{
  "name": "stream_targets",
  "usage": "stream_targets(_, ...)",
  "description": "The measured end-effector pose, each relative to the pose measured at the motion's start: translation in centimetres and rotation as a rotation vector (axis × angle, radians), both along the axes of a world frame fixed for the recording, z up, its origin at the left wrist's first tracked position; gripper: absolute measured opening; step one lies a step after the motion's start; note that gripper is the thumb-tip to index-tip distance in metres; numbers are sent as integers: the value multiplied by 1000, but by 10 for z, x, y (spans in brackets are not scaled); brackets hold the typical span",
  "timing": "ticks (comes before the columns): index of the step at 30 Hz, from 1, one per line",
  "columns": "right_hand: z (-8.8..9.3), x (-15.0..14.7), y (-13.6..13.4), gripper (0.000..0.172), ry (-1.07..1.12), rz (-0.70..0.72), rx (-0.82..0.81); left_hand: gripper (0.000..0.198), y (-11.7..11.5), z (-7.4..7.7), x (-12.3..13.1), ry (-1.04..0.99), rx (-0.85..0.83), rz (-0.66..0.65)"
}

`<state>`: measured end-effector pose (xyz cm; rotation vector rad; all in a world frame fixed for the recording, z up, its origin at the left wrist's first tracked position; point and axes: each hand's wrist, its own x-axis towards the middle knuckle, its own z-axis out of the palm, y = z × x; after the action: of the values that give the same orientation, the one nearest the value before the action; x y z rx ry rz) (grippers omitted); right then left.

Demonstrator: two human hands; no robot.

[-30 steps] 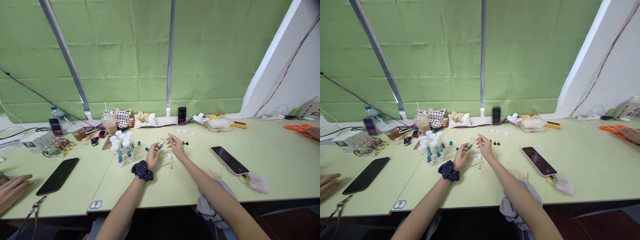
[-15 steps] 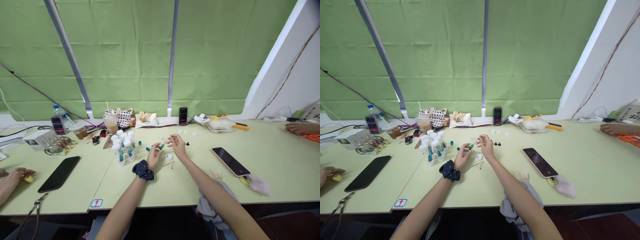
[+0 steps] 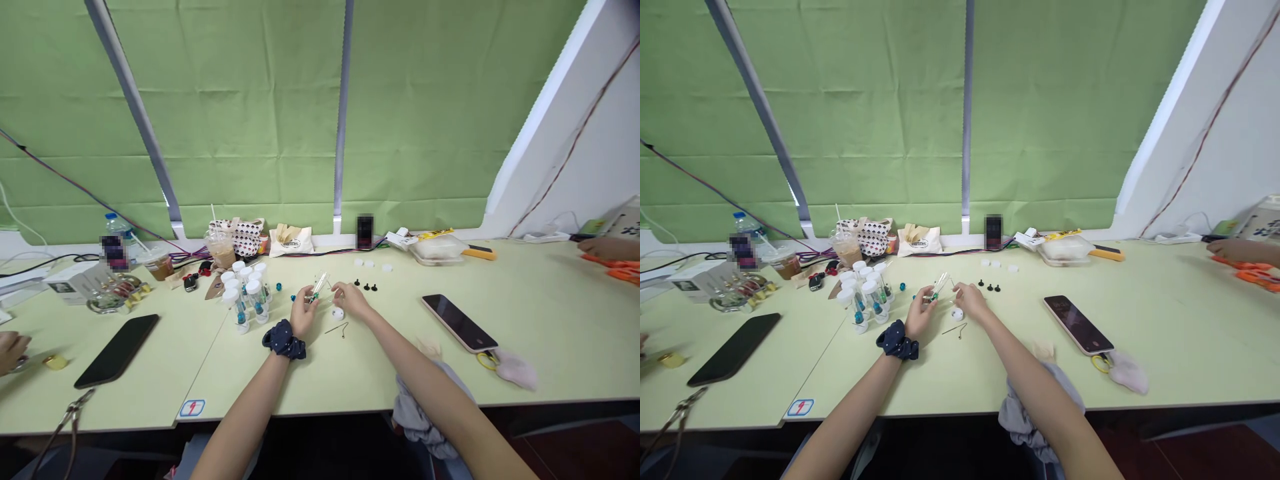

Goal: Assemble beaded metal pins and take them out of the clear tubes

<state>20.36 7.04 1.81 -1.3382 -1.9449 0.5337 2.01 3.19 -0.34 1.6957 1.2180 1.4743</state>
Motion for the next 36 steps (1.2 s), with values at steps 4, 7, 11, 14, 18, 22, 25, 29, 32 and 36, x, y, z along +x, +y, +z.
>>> stream_targets(4,-4,-2,4,20,-270,-10,-43,34,1,-1,0,37,33,25)
stream_targets(7,-3,-4,4,20,-351,2,-38,35,1,-2,0,48,57,20)
stream_targets(11,-4,-7,1,25,-470,48,-9,35,2,-2,1,60,79,26)
stream_targets(14,-5,-7,0,28,-473,35,11,35,1,-2,0,68,59,34)
stream_targets(18,-1,-1,6,25,-168,-33,120,36,1,-3,-1,86,73,27)
stream_targets(22,6,6,14,13,402,-38,209,38,2,-3,-1,119,103,18)
stream_targets(25,11,5,15,20,727,-5,146,38,2,-4,-1,131,110,-5)
stream_targets(29,16,0,9,27,858,54,52,38,2,-4,-1,133,123,-45)
stream_targets(32,18,-3,6,29,878,89,11,38,1,-4,-1,131,132,-88)
stream_targets(36,17,-4,6,35,969,51,-17,39,-1,-2,1,115,125,-127)
